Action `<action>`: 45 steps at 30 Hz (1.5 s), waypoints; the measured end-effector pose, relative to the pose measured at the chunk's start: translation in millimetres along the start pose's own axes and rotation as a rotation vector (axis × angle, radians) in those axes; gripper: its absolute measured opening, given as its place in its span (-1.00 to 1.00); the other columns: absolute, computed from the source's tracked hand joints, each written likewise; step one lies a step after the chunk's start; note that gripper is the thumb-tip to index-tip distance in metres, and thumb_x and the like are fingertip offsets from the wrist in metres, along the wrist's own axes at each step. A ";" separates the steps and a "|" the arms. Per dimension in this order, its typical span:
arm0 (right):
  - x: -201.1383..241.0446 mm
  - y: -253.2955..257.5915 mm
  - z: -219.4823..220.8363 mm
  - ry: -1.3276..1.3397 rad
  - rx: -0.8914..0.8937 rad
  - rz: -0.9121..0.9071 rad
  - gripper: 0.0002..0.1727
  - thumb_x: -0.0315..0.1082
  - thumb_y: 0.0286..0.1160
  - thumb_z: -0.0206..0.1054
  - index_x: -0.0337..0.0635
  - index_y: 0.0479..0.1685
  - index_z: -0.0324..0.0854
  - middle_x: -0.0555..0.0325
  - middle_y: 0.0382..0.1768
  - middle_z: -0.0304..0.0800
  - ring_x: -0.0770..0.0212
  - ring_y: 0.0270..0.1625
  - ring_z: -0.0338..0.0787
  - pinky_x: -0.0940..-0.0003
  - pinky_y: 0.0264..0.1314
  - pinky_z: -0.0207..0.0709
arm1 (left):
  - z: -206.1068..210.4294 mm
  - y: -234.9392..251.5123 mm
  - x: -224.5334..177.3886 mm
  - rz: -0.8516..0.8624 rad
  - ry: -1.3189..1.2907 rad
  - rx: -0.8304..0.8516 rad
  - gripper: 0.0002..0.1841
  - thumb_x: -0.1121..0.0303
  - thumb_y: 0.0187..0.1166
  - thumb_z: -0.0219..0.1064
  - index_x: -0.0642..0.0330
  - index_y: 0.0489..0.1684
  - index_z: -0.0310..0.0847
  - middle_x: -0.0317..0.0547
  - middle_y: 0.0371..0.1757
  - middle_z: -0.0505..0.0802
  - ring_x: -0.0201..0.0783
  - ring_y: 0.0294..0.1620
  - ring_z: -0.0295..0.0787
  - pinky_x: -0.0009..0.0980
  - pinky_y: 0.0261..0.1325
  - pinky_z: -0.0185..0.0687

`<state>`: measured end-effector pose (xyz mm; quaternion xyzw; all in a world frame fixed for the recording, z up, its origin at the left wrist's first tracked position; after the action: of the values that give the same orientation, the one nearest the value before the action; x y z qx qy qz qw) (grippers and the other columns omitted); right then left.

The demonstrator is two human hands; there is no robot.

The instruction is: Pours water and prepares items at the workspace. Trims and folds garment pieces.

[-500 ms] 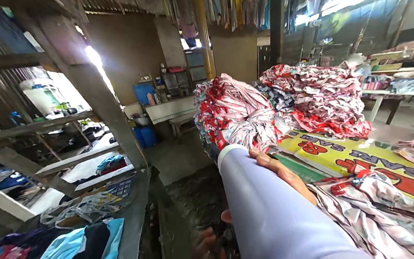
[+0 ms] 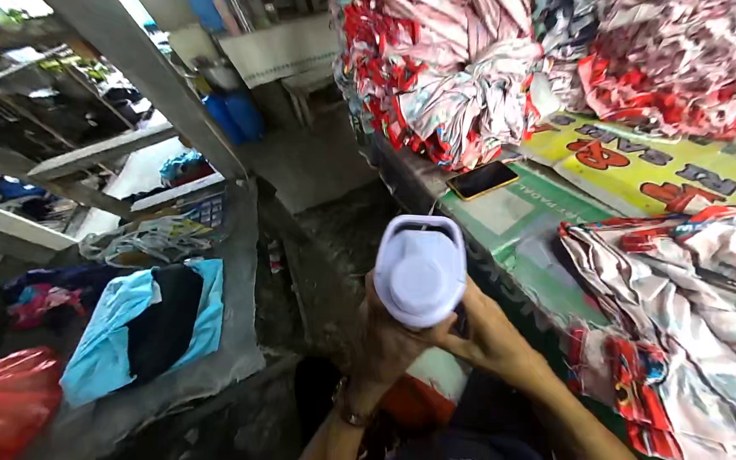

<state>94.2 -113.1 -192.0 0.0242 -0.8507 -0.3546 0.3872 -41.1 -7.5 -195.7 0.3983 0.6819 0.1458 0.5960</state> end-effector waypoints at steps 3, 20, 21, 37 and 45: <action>7.5 -7.9 -28.3 0.088 -0.089 0.028 -0.69 -0.27 0.70 0.30 -0.26 0.23 0.73 0.04 0.20 0.83 0.29 0.22 0.84 0.36 0.24 0.80 | -7.1 -17.3 26.7 -0.054 -0.041 0.055 0.05 -0.03 0.08 0.72 0.77 0.36 0.37 0.25 0.20 0.81 -0.47 0.31 0.74 -0.55 0.49 0.55; 40.5 14.7 38.4 -0.250 0.472 -0.298 -0.06 0.50 0.66 -0.26 -0.09 0.53 0.56 0.03 0.05 0.87 0.08 -0.06 0.85 0.12 -0.12 0.67 | -92.3 -123.0 26.3 -0.333 0.381 0.333 0.00 -0.11 -0.13 0.76 0.31 0.42 0.60 0.16 0.24 0.83 0.01 0.19 0.85 -0.04 0.15 0.81; 39.8 13.9 37.6 -0.180 0.527 -0.280 -0.08 0.48 0.66 -0.21 -0.09 0.61 0.49 0.07 -0.01 0.89 0.13 -0.10 0.84 0.12 -0.10 0.68 | -94.8 -127.1 27.1 -0.349 0.380 0.328 0.01 -0.11 -0.14 0.78 0.31 0.44 0.59 0.15 0.26 0.83 0.00 0.20 0.84 -0.04 0.16 0.81; 30.3 19.0 63.8 0.019 0.792 -0.326 -0.58 -0.09 0.66 0.33 -0.02 0.41 0.63 -0.10 0.08 0.78 0.02 -0.09 0.84 0.13 -0.17 0.72 | -125.3 -140.7 43.5 -0.408 0.219 0.377 0.01 0.00 -0.07 0.81 0.36 0.50 0.50 0.14 0.31 0.80 -0.08 0.28 0.81 -0.09 0.30 0.76; 34.5 16.6 90.6 -0.176 0.678 -0.590 -0.10 0.61 0.49 -0.14 -0.11 -0.21 0.64 0.06 -0.45 0.71 0.07 -0.47 0.70 0.17 -0.52 0.50 | -143.1 -138.3 45.7 -0.496 -0.001 0.596 -0.02 0.15 0.00 0.82 0.28 0.57 0.46 0.11 0.37 0.77 -0.08 0.36 0.75 -0.05 0.46 0.65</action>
<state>12.7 -58.6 -200.2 0.3605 -0.9052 -0.1522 0.1660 -223.8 -23.8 -285.3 0.3772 0.7698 -0.2075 0.4713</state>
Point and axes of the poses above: each hand's wrist, its own y-axis towards the middle knuckle, its own z-axis out of the palm, x = y × z, the point moved 1 cm from there along y, towards the middle knuckle
